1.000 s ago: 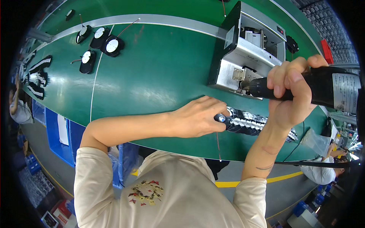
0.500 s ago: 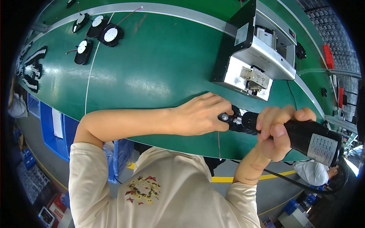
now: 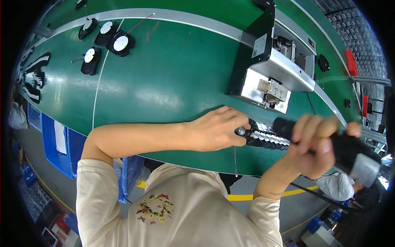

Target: The person is seen assembling components of a light fixture on a production line, using a power tool to screw pieces together.

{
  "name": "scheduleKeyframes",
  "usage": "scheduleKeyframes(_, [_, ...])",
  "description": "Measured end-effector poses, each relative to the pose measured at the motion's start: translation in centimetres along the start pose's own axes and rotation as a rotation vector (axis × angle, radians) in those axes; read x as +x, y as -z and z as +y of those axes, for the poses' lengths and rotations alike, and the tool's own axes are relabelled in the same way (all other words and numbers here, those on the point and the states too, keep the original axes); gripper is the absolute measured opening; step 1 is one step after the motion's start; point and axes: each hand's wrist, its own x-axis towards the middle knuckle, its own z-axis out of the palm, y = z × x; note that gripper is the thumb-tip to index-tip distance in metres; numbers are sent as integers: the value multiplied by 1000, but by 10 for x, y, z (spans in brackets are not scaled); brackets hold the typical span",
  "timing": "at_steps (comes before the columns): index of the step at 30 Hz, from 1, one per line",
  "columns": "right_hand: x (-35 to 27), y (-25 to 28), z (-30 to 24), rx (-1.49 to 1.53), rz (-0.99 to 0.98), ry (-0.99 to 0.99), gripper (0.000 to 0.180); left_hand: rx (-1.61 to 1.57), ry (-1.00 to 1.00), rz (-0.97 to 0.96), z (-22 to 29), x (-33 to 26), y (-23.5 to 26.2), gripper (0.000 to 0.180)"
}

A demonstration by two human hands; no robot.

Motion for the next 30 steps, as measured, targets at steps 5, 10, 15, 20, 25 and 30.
scheduleKeyframes(5, [31, -2, 11, -106, 130, 32, 43, -4, 18, -54, -4, -4, -3, 14])
scheduleKeyframes(10, [28, 0, 22, -261, 79, -22, 42, 14, 15, -72, -3, -4, -1, 16])
scheduleKeyframes(15, [-17, -4, -3, -26, 26, -39, 48, -2, 21, -62, -1, -4, -2, 18])
scheduleKeyframes(20, [-49, -17, -5, -28, 201, -86, 43, -21, 39, -85, 0, -3, 1, 20])
scheduleKeyframes(25, [-60, -21, 0, -92, 191, -72, 44, -50, 43, -71, 1, -4, 2, 18])
scheduleKeyframes(30, [-66, -27, -5, -202, 53, -90, 36, -109, 67, -116, 2, -2, 5, 21])
